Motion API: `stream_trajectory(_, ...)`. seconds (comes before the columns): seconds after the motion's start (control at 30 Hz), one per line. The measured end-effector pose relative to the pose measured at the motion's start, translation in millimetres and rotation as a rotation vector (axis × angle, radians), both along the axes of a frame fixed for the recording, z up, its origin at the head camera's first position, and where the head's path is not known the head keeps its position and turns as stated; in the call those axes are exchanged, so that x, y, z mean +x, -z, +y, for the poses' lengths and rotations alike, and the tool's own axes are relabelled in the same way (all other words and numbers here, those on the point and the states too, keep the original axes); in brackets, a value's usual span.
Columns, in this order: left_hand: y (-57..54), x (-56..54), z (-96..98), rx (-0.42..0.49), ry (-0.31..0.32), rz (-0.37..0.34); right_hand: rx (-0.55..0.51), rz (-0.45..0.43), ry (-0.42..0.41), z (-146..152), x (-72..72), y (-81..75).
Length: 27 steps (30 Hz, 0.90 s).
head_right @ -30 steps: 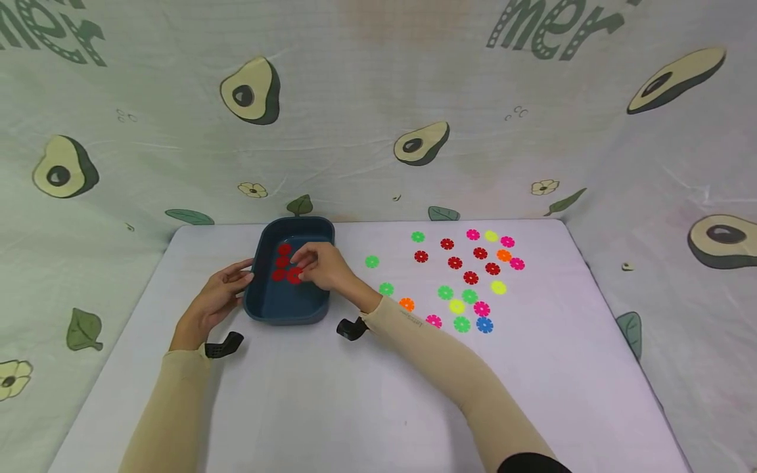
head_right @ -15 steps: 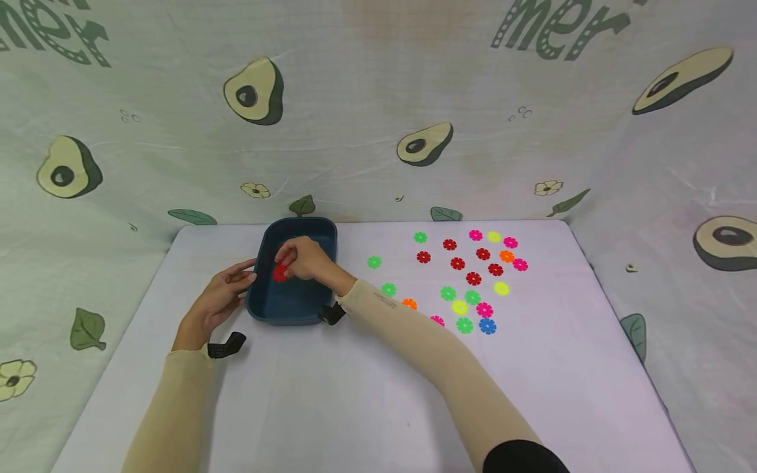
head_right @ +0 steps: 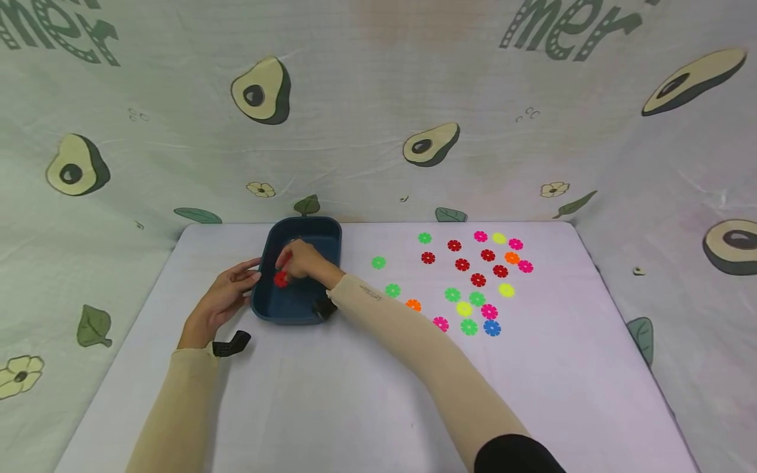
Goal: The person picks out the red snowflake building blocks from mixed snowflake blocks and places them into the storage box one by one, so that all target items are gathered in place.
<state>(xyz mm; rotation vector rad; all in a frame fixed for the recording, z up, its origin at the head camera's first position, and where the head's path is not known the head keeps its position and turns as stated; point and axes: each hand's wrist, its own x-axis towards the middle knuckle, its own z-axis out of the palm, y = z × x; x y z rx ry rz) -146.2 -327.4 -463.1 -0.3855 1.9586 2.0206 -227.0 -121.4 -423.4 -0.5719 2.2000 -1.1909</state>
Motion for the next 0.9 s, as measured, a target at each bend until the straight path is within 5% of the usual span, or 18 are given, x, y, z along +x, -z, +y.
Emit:
stream_trajectory(0.47, -1.5, 0.6, 0.7, -0.012, 0.002, 0.007, 0.038, -0.127, -0.007, -12.8, -9.0, 14.8)
stream_trajectory(0.9, -2.2, 0.9, 0.9, -0.009, -0.001, 0.006, 0.064, -0.083, -0.020, -15.8, -12.6, 22.6)
